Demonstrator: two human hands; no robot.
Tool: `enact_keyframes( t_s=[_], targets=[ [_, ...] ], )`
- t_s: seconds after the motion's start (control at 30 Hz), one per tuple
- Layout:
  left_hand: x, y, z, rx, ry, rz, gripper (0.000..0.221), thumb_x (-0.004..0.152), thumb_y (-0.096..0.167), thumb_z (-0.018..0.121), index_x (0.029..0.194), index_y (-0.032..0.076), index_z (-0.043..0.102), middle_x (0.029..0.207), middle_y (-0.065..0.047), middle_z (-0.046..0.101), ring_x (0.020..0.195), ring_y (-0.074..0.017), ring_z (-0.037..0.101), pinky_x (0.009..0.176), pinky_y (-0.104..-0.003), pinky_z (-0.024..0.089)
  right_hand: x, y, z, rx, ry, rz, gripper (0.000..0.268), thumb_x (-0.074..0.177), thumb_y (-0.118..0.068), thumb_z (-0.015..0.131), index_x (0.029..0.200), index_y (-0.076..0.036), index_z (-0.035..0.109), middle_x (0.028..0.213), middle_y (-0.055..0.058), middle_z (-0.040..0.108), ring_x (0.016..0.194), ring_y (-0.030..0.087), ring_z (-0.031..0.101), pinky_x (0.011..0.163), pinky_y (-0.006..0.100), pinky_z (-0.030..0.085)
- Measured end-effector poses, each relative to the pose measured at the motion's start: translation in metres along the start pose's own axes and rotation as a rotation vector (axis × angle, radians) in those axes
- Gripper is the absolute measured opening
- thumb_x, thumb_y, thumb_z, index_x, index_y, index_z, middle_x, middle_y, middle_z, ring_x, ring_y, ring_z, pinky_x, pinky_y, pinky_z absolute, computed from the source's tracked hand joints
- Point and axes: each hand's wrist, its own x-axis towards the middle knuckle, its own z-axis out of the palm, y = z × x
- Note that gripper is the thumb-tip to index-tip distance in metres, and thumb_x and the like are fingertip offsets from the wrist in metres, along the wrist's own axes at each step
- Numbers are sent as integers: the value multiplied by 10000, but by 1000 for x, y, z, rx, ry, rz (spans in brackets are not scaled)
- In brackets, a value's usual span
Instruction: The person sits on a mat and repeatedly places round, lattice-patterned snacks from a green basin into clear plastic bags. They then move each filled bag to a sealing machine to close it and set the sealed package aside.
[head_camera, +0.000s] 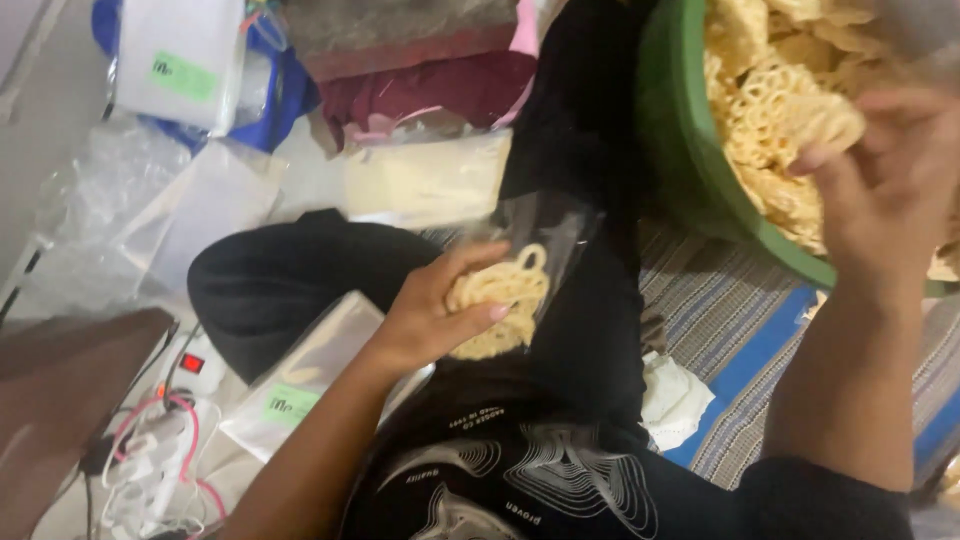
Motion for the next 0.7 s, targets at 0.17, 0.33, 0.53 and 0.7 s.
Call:
enact_keyframes(
  t_s=[0.17, 0.33, 0.53, 0.7],
  targets=[
    [5, 26, -1, 76, -110, 106, 587, 735, 272, 683, 1277, 141, 503, 1251, -38, 615, 1120, -173, 601, 928, -293, 457, 0, -58, 47, -135, -512, -350, 192, 964, -101, 534, 1117, -11, 605, 921, 92, 670, 787, 134, 627, 641, 199, 519],
    [-4, 15, -2, 214, -60, 147, 588, 759, 322, 670, 1294, 167, 482, 1189, -9, 642, 988, -174, 636, 819, -286, 471, 5, -95, 81, -128, -692, -402, 132, 901, -82, 575, 1029, -64, 600, 967, 76, 648, 1028, 236, 592, 996, 447, 356],
    [-17, 9, -6, 171, 28, 196, 567, 765, 259, 698, 1287, 189, 489, 1222, -1, 628, 1004, -147, 645, 844, -260, 479, -5, -96, 93, -312, -698, -420, 125, 848, -104, 667, 932, -130, 579, 912, 19, 660, 1187, 243, 554, 1122, 625, 132],
    [-21, 1, -1, 89, 95, 251, 529, 751, 183, 732, 1242, 162, 539, 1220, -7, 630, 1035, -120, 644, 893, -230, 486, 0, -103, 92, -306, -865, -452, 134, 890, -203, 538, 916, -131, 648, 898, -8, 694, 1128, 236, 586, 1110, 637, 91]
  ],
)
